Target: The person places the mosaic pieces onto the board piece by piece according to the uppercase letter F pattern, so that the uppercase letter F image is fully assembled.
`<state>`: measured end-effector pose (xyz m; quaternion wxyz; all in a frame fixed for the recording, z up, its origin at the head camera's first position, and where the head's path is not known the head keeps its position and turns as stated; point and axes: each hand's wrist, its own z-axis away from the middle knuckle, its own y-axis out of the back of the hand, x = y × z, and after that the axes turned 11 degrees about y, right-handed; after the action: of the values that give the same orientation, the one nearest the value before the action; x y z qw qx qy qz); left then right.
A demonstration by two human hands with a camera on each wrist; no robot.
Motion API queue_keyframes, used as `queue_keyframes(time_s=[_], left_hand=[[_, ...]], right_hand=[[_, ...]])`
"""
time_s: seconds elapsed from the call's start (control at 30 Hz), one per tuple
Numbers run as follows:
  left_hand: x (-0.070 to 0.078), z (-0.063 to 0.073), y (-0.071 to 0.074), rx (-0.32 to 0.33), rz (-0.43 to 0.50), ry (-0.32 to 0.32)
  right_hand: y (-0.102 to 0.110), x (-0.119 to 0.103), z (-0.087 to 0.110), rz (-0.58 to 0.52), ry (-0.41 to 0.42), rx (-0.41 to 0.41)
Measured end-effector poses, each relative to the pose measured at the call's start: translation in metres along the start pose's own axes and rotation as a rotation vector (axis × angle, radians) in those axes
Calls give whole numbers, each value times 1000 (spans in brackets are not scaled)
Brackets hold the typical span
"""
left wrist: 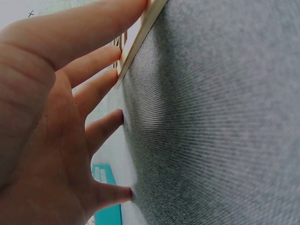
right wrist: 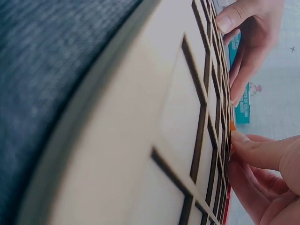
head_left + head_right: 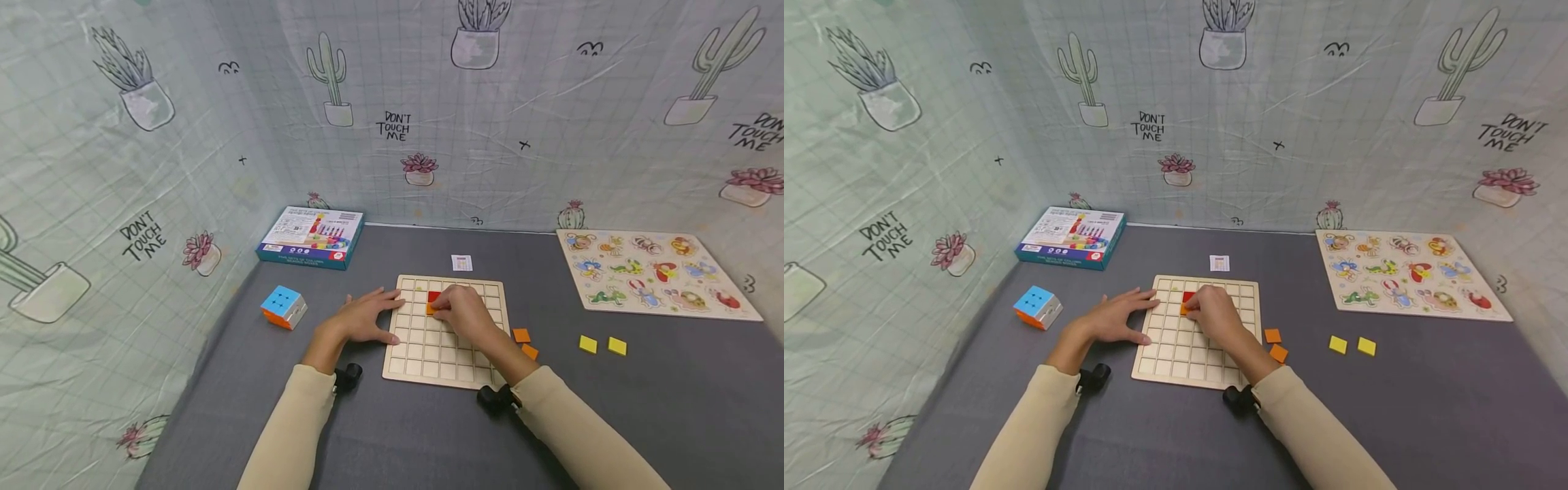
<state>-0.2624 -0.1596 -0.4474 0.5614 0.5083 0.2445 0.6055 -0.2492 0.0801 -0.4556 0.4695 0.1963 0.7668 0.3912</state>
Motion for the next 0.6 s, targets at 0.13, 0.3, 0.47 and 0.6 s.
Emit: queue_keyframes(time_s=[0.13,0.3,0.47,0.6], left_hand=[[1,-1,0,-2,-6,4],[1,0,1,2,-8,2],[2,0,1,-1,-13,7],[2,-1,0,0,-11,12]], right_hand=[[1,0,0,11,-6,-6],[2,0,1,18,-4,-7],[3,-1,1,16,-22,-12],[3,-1,2,20,-20,-17]])
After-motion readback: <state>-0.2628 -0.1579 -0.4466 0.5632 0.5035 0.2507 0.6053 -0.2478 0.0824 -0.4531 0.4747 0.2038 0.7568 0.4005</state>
